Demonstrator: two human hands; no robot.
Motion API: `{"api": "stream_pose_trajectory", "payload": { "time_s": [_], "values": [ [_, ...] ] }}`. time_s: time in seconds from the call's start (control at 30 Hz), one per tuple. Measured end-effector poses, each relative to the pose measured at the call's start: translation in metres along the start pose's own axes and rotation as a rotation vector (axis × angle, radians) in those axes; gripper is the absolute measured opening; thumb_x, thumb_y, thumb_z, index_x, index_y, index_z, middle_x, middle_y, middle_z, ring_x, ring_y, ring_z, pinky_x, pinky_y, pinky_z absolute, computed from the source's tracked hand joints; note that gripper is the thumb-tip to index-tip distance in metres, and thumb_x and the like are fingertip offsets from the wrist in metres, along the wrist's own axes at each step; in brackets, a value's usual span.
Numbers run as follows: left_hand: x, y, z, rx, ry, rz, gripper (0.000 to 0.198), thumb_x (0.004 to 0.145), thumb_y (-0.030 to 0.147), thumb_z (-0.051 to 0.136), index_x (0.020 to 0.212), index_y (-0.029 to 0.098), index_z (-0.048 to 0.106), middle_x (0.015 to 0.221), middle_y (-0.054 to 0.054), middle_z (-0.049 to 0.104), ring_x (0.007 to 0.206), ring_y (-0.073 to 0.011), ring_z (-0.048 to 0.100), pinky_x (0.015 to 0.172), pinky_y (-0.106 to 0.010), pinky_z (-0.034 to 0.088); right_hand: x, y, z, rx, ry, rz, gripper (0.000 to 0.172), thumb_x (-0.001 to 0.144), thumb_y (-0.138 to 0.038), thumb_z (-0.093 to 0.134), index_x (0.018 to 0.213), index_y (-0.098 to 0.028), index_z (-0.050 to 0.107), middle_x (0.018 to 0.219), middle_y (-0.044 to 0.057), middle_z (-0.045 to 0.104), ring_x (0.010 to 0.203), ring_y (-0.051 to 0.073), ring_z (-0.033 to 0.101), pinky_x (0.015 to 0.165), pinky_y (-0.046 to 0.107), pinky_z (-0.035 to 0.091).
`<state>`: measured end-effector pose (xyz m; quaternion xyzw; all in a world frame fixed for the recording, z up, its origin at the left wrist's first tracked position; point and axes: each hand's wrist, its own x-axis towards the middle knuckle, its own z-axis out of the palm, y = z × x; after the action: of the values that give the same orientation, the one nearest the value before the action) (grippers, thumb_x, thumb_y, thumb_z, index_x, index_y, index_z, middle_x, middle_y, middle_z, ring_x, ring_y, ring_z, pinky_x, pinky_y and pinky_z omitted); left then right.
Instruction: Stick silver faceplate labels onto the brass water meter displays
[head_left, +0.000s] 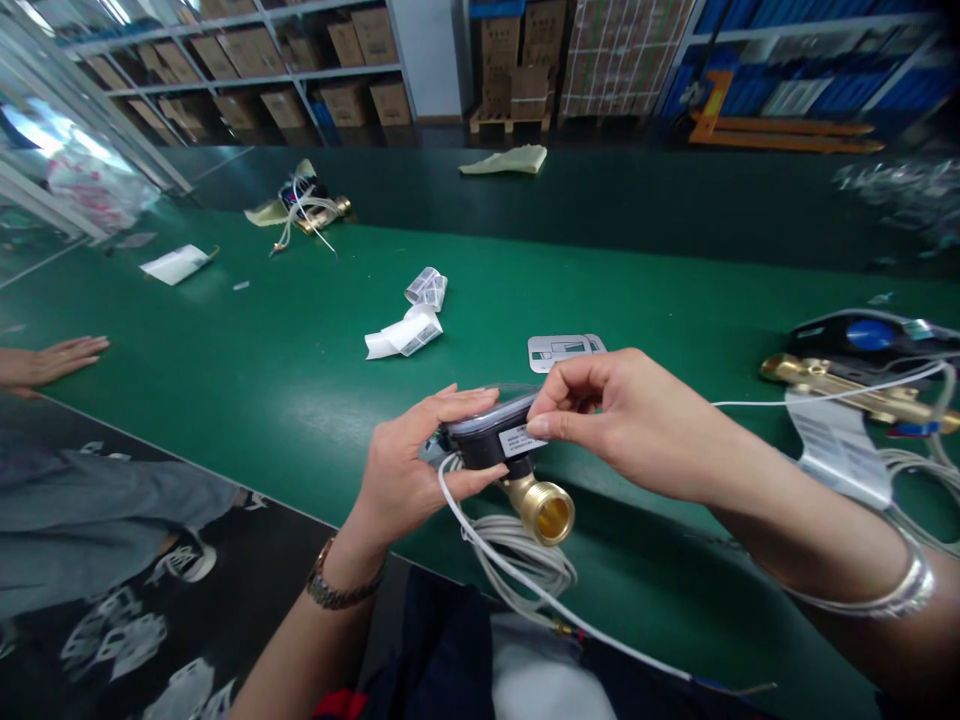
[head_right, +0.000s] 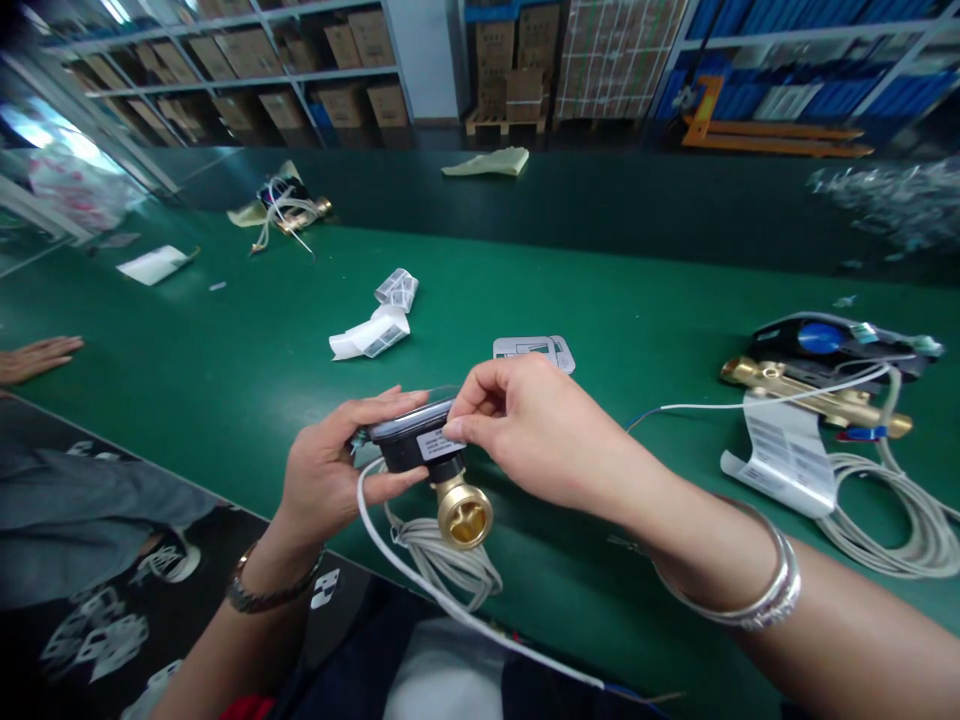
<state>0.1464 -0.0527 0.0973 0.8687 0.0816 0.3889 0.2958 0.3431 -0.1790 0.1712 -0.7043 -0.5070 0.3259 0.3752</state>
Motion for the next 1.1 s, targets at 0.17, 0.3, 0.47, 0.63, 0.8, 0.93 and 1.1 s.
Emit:
{"api": "stream_pose_trajectory", "payload": {
  "time_s": [0.17, 0.3, 0.47, 0.63, 0.8, 0.93, 1.1],
  "values": [
    [-0.0003, -0.0002, 0.0011, 0.013, 0.007, 0.000, 0.059, 0.074, 0.033, 0.093, 0.126, 0.022, 0.068, 0.129, -0.006, 0.075, 0.123, -0.0214, 0.070, 0.116, -0.036, 0.051, 0.0005, -0.0020, -0.0006, -0.044, 0.010, -0.011, 0.012, 0.083, -0.025, 0.076, 0.071, -0.022, 0.071, 0.069, -0.005, 0.071, 0.065, 0.013, 0.060, 0.063, 0.028, 0.044],
    [-0.0002, 0.0003, 0.0013, 0.019, 0.006, 0.003, 0.059, 0.073, 0.033, 0.093, 0.125, 0.022, 0.068, 0.129, -0.006, 0.076, 0.122, -0.0208, 0.071, 0.116, -0.036, 0.051, 0.0018, -0.0011, -0.0015, -0.061, 0.002, 0.002, 0.012, 0.083, -0.025, 0.076, 0.071, -0.023, 0.072, 0.069, -0.006, 0.071, 0.064, 0.013, 0.061, 0.062, 0.028, 0.045],
    [0.0003, 0.0007, 0.0014, 0.029, 0.005, 0.014, 0.059, 0.074, 0.033, 0.092, 0.126, 0.022, 0.067, 0.129, -0.005, 0.076, 0.123, -0.0193, 0.070, 0.117, -0.034, 0.050, 0.0012, -0.0030, -0.0016, -0.079, 0.000, 0.011, 0.013, 0.083, -0.023, 0.076, 0.071, -0.023, 0.072, 0.069, -0.006, 0.071, 0.065, 0.012, 0.060, 0.062, 0.028, 0.045],
    [0.0000, 0.0010, 0.0018, 0.034, 0.018, 0.018, 0.058, 0.074, 0.033, 0.092, 0.125, 0.021, 0.068, 0.127, -0.006, 0.076, 0.122, -0.0204, 0.071, 0.117, -0.036, 0.050, -0.0004, -0.0054, -0.0017, -0.081, 0.008, 0.021, 0.013, 0.083, -0.023, 0.075, 0.071, -0.022, 0.071, 0.069, -0.006, 0.070, 0.065, 0.012, 0.060, 0.063, 0.028, 0.045],
    [-0.0004, 0.0010, 0.0025, 0.036, 0.027, 0.011, 0.058, 0.073, 0.034, 0.093, 0.124, 0.022, 0.069, 0.127, -0.006, 0.077, 0.119, -0.0223, 0.072, 0.116, -0.039, 0.052, 0.0005, -0.0041, -0.0042, -0.023, -0.037, 0.029, 0.012, 0.083, -0.021, 0.074, 0.072, -0.022, 0.071, 0.069, -0.005, 0.069, 0.065, 0.011, 0.059, 0.063, 0.027, 0.044],
    [-0.0010, 0.0007, 0.0023, 0.026, 0.032, 0.007, 0.059, 0.072, 0.034, 0.093, 0.125, 0.023, 0.069, 0.127, -0.006, 0.076, 0.119, -0.0243, 0.072, 0.116, -0.042, 0.053, 0.0001, -0.0035, -0.0054, 0.017, -0.065, 0.040, 0.011, 0.083, -0.022, 0.074, 0.073, -0.021, 0.071, 0.069, -0.005, 0.069, 0.065, 0.012, 0.060, 0.063, 0.027, 0.044],
    [-0.0003, 0.0023, 0.0021, 0.027, 0.035, 0.001, 0.058, 0.072, 0.033, 0.093, 0.124, 0.023, 0.069, 0.126, -0.007, 0.077, 0.118, -0.0261, 0.073, 0.115, -0.046, 0.053, -0.0024, -0.0041, -0.0030, -0.025, -0.024, -0.008, 0.011, 0.083, -0.023, 0.074, 0.072, -0.022, 0.072, 0.072, -0.004, 0.071, 0.070, 0.013, 0.062, 0.068, 0.028, 0.046]
  ]
}}
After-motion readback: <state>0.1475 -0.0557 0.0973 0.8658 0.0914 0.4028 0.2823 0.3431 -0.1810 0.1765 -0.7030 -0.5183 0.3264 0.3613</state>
